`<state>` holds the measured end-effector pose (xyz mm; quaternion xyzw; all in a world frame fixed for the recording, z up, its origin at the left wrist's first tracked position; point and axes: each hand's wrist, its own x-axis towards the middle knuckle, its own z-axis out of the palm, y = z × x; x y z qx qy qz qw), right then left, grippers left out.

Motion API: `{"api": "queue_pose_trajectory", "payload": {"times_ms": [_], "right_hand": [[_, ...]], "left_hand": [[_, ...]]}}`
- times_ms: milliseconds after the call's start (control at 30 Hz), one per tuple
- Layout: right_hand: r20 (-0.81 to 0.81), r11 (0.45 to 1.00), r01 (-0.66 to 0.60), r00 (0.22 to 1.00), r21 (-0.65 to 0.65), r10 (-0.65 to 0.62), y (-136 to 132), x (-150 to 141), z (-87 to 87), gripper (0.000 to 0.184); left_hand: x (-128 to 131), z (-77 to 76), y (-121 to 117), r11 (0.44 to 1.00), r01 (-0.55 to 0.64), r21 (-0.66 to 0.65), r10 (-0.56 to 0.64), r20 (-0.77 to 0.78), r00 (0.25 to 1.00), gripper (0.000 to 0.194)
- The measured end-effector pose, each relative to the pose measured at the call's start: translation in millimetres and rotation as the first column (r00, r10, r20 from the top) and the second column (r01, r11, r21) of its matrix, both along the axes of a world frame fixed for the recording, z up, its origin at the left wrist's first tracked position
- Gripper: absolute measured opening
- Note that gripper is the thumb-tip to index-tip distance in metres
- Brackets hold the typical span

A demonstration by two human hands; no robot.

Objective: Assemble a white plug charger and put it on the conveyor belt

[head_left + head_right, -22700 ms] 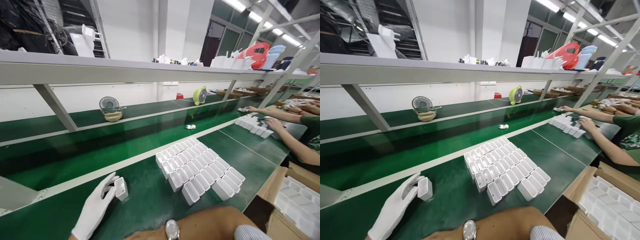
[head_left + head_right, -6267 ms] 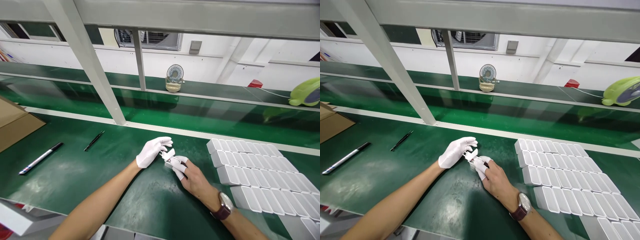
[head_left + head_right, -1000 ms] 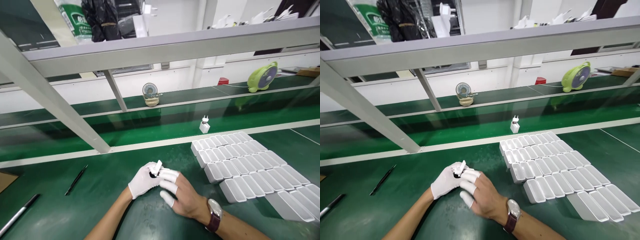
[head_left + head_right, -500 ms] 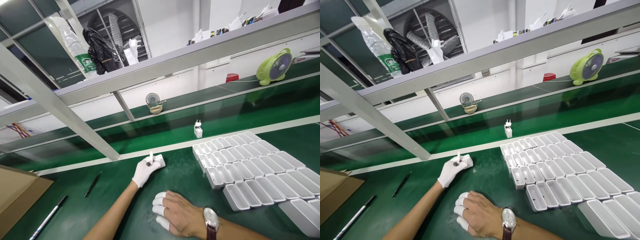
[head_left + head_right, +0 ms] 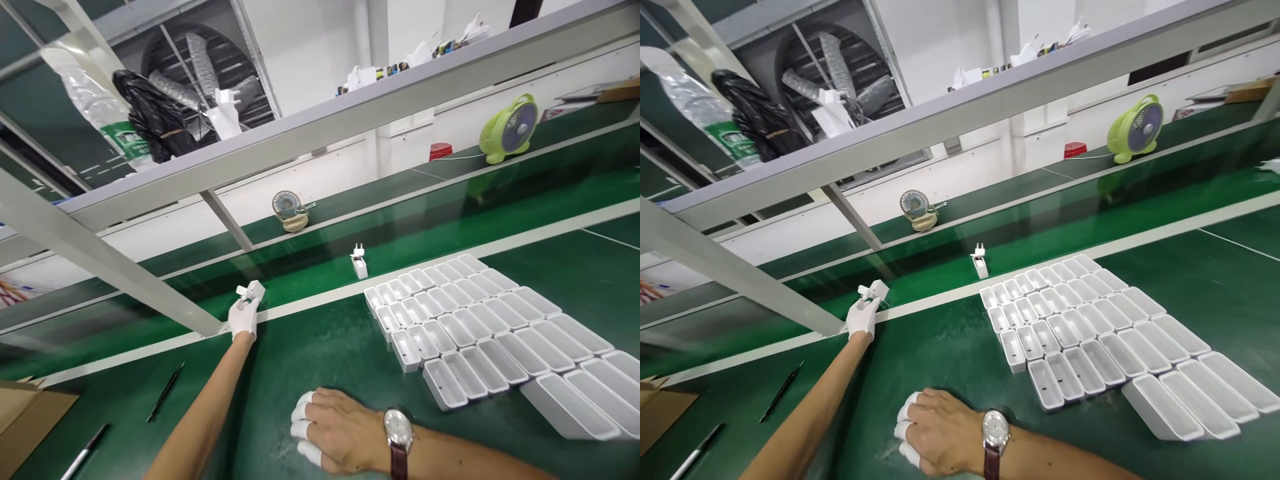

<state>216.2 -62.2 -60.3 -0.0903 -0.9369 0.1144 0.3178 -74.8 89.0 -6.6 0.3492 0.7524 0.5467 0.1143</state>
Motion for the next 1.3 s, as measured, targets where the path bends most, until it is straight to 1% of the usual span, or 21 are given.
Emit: {"api": "queue_pose_trajectory", "payload": {"times_ms": [133, 233, 267, 333, 367, 400, 433, 467, 500, 567, 600, 633, 667, 733, 833, 967, 1000, 1033, 1133, 1233, 1300], "right_hand": [[0.036, 0.999, -0.001, 0.999, 0.037, 0.0, 4, -5, -4.5, 0.026], [0.059, 0.999, -0.005, 0.998, 0.052, 0.002, 7, -6, -7.7, 0.028], [0.067, 0.998, -0.005, 0.998, 0.055, 0.002, 7, -7, -8.3, 0.027], [0.082, 0.998, -0.007, 0.997, 0.059, 0.003, 8, -6, -8.6, 0.026], [0.087, 0.998, -0.01, 0.996, 0.06, 0.004, 8, -6, -8.1, 0.025], [0.087, 0.998, -0.012, 0.996, 0.06, 0.007, 7, -5, -7.2, 0.026], [0.087, 0.998, -0.012, 0.996, 0.057, 0.007, 6, -4, -5.9, 0.027], [0.088, 0.999, -0.006, 0.996, 0.046, 0.002, 5, -3, -4.2, 0.027], [0.096, 1.0, 0.004, 0.995, 0.03, -0.007, 3, -2, -2.2, 0.028], [0.134, 0.999, 0.034, 0.99, -0.009, -0.032, 0, 0, 2.0, 0.028], [0.159, 0.999, 0.049, 0.986, -0.018, -0.045, -2, 1, 3.8, 0.027], [0.184, 0.998, 0.062, 0.981, -0.018, -0.058, -4, 2, 5.2, 0.026], [0.208, 0.997, 0.073, 0.976, -0.006, -0.07, -6, 3, 5.9, 0.025], [0.247, 0.996, 0.092, 0.964, 0.022, -0.094, -8, 4, 5.2, 0.024], [0.262, 0.995, 0.102, 0.96, 0.011, -0.101, -10, 4, 0.0, 0.021], [0.197, 0.998, 0.063, 0.979, -0.024, -0.057, -9, 3, -3.3, 0.021], [0.172, 0.999, 0.045, 0.984, -0.025, -0.04, -8, 3, -2.4, 0.021], [0.145, 0.999, 0.024, 0.989, -0.024, -0.02, -7, 3, -1.0, 0.02], [0.074, 0.999, -0.029, 0.997, -0.014, 0.03, -2, 4, 3.7, 0.019], [0.012, 0.999, -0.032, 0.999, -0.03, 0.032, 0, 4, 5.0, 0.022], [-0.011, 0.998, -0.006, 1.0, -0.057, 0.006, -1, 3, 3.7, 0.025]], "left_hand": [[24, -10.1, -14, 0.997, 0.065, 0.028, -0.067, 0.079, 0.995, 0.051], [62, -11.4, -31, 0.97, 0.244, -0.003, -0.242, 0.112, 0.964, 0.057], [78, -9.4, -39, 0.939, 0.342, -0.026, -0.337, 0.121, 0.934, 0.056], [115, -1.3, -56, 0.842, 0.536, -0.071, -0.526, 0.121, 0.842, 0.051], [134, 4.5, -66, 0.759, 0.642, -0.107, -0.633, 0.109, 0.766, 0.047], [152, 10.9, -75, 0.614, 0.772, -0.165, -0.778, 0.039, 0.627, 0.043], [170, 17.5, -84, 0.469, 0.853, -0.229, -0.88, -0.035, 0.474, 0.042], [187, 23.9, -92, 0.355, 0.884, -0.306, -0.935, -0.106, 0.338, 0.042], [202, 29.5, -98, 0.259, 0.888, -0.38, -0.964, -0.15, 0.218, 0.045], [226, 37.0, -105, 0.145, 0.837, -0.527, -0.976, -0.217, 0.032, 0.051], [236, 38.7, -106, 0.113, 0.799, -0.591, -0.965, -0.257, -0.054, 0.053], [244, 38.9, -106, 0.097, 0.758, -0.646, -0.947, -0.294, -0.129, 0.053], [250, 38.0, -104, 0.094, 0.718, -0.69, -0.927, -0.323, -0.189, 0.051], [257, 34.3, -100, 0.107, 0.674, -0.731, -0.903, -0.355, -0.242, 0.045], [255, 29.5, -99, 0.141, 0.654, -0.743, -0.905, -0.364, -0.219, 0.032], [231, 33.5, -105, 0.206, 0.634, -0.746, -0.911, -0.382, -0.153, 0.044], [222, 35.8, -107, 0.245, 0.64, -0.729, -0.908, -0.404, -0.112, 0.046], [211, 38.3, -108, 0.299, 0.644, -0.704, -0.901, -0.43, -0.052, 0.045], [177, 42.5, -107, 0.486, 0.622, -0.614, -0.852, -0.491, 0.181, 0.034], [142, 38.1, -102, 0.578, 0.641, -0.505, -0.801, -0.5, 0.328, 0.021], [121, 31.3, -98, 0.61, 0.68, -0.406, -0.774, -0.487, 0.405, 0.013]]}}
